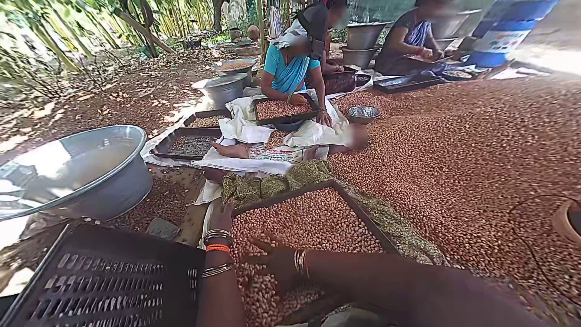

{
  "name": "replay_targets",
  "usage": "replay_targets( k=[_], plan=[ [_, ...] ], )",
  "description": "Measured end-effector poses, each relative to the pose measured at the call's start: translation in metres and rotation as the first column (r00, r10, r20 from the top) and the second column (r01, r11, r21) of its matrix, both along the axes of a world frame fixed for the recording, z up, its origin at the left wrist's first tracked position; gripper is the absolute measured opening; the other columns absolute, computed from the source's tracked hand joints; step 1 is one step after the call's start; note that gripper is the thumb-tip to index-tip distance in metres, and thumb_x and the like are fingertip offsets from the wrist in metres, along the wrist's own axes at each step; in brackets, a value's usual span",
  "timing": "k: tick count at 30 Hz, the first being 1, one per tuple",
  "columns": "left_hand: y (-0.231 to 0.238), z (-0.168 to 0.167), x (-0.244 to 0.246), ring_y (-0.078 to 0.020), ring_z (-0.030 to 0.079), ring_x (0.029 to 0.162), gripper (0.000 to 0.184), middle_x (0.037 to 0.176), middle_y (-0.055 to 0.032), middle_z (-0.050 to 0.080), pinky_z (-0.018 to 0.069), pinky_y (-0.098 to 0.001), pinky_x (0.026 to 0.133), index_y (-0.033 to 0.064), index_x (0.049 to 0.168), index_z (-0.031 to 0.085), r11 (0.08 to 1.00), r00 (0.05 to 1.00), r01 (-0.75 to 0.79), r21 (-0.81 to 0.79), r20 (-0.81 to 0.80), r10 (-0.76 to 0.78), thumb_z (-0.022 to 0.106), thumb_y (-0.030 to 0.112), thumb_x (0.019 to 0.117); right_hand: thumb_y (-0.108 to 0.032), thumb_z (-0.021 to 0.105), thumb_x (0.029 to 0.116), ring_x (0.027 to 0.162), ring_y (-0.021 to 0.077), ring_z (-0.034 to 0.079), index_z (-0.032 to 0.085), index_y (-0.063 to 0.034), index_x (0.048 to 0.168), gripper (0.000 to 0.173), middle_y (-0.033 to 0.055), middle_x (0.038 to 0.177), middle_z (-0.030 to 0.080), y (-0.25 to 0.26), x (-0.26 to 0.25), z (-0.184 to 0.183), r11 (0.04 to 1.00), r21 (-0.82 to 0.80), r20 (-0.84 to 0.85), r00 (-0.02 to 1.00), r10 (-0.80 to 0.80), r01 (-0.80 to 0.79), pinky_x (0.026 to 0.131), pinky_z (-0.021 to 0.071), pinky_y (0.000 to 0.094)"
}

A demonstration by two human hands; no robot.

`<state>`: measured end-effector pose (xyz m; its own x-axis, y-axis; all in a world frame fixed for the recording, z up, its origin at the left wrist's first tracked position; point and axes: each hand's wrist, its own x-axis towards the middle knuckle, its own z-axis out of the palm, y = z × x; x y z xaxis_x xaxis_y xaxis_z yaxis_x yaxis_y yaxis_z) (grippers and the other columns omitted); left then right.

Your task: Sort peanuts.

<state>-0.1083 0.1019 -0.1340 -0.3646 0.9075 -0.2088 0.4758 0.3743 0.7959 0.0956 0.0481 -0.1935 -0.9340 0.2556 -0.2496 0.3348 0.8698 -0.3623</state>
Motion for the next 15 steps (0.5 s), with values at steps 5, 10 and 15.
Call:
replay_targets(
  k=[5,10,15],
  plan=[
    [-0.003,-0.001,0.003,-0.0373,0.057,0.129,0.051,0.132,-0.0272,0.062,0.0390,-0.0539,0.111,-0.0049,0.126,0.065,1.000,0.999,0.010,-0.002,-0.044,-0.010,0.036,0.035,0.1138,-0.049,0.063,0.0994,0.150,0.0501,0.032,0.061,-0.0176,0.145,0.055,0.0144,0.162,0.042,0.032,0.020,0.007,0.944,0.045,0.057,0.942,-0.329,0.327,0.114,0.0081,0.0838],
    [-0.011,0.002,0.006,-0.0376,0.055,0.131,0.050,0.133,-0.0275,0.061,0.0383,-0.0534,0.112,-0.0050,0.127,0.064,0.998,0.999,0.041,0.054,-0.021,-0.039,0.036,0.035,0.1136,-0.042,0.059,0.1016,0.148,0.0485,0.035,0.057,-0.0328,0.149,0.048,0.0092,0.162,0.043,0.047,0.111,0.023,0.872,0.077,0.131,0.862,-0.490,0.484,0.107,0.0275,0.0812],
    [-0.028,0.016,0.007,-0.0344,0.058,0.128,0.051,0.131,-0.0263,0.062,0.0404,-0.0531,0.111,-0.0052,0.128,0.062,0.982,0.999,0.016,0.188,0.027,-0.022,0.039,0.038,0.1125,-0.053,0.075,0.0893,0.152,0.0499,0.025,0.054,-0.0276,0.151,0.070,0.0060,0.170,0.029,0.010,0.152,0.024,0.877,0.022,0.145,0.866,-0.478,0.480,0.107,0.0285,0.0809]
  ],
)
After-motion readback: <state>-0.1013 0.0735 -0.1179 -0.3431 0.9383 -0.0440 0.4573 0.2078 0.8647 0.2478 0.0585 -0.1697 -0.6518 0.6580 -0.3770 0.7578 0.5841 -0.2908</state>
